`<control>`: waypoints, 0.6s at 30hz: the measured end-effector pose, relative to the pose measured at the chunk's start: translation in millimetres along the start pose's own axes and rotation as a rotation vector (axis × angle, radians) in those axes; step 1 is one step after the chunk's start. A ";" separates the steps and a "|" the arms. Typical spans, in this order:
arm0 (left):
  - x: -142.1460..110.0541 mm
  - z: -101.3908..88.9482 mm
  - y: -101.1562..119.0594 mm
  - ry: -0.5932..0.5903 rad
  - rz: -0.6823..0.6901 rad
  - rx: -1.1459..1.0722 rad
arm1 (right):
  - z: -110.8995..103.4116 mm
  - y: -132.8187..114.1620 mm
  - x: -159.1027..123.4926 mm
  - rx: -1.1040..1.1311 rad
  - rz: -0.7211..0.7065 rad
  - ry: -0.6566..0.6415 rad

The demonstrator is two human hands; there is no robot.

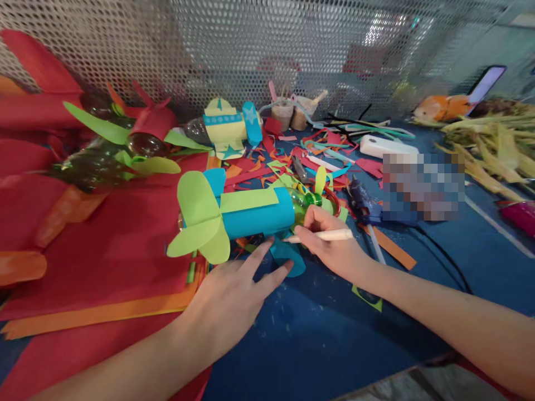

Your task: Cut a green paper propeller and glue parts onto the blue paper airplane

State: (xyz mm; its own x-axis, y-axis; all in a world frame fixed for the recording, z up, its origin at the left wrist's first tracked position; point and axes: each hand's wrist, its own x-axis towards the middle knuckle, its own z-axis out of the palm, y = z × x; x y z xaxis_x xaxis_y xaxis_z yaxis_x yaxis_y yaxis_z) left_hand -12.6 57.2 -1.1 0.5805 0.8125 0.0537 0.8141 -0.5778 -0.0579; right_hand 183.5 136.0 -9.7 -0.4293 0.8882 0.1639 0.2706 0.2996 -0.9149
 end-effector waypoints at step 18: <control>-0.1 0.0 -0.4 0.004 -0.002 0.007 | -0.7 0.0 1.4 -0.025 -0.003 -0.003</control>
State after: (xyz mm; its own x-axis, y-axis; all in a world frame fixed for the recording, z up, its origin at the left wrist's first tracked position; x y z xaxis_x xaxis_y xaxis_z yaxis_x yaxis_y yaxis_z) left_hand -13.0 57.4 -1.0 0.5792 0.8131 0.0575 0.8149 -0.5759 -0.0644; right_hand 183.6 137.5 -9.3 -0.4324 0.8864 0.1652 0.2909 0.3105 -0.9050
